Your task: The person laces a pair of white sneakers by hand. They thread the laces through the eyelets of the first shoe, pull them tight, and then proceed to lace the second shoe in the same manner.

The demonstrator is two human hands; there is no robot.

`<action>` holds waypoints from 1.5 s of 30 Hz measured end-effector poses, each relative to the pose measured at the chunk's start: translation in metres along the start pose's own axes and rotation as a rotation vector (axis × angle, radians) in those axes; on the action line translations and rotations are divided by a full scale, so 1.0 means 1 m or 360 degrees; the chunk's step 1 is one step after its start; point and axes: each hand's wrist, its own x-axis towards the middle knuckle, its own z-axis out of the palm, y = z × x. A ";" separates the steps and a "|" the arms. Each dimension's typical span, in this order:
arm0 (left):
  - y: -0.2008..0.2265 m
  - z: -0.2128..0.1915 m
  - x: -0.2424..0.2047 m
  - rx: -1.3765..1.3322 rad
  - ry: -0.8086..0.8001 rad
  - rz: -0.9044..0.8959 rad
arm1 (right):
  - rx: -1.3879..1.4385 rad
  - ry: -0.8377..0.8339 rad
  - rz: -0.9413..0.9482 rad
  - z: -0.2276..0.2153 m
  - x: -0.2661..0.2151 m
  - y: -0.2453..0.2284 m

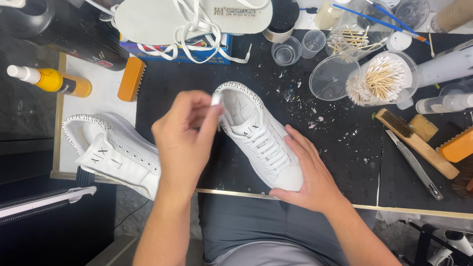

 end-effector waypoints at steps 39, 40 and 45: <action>0.001 0.059 0.087 0.0768 -0.2256 -0.0614 | -0.0064 0.0142 0.0129 0.039 -0.021 -0.033; -0.001 0.060 0.084 0.0798 -0.2265 -0.0608 | -0.0064 0.0130 0.0132 0.037 -0.021 -0.032; -0.006 0.039 0.074 0.0488 -0.2152 -0.0683 | 0.0087 0.0155 0.0097 0.018 -0.021 -0.024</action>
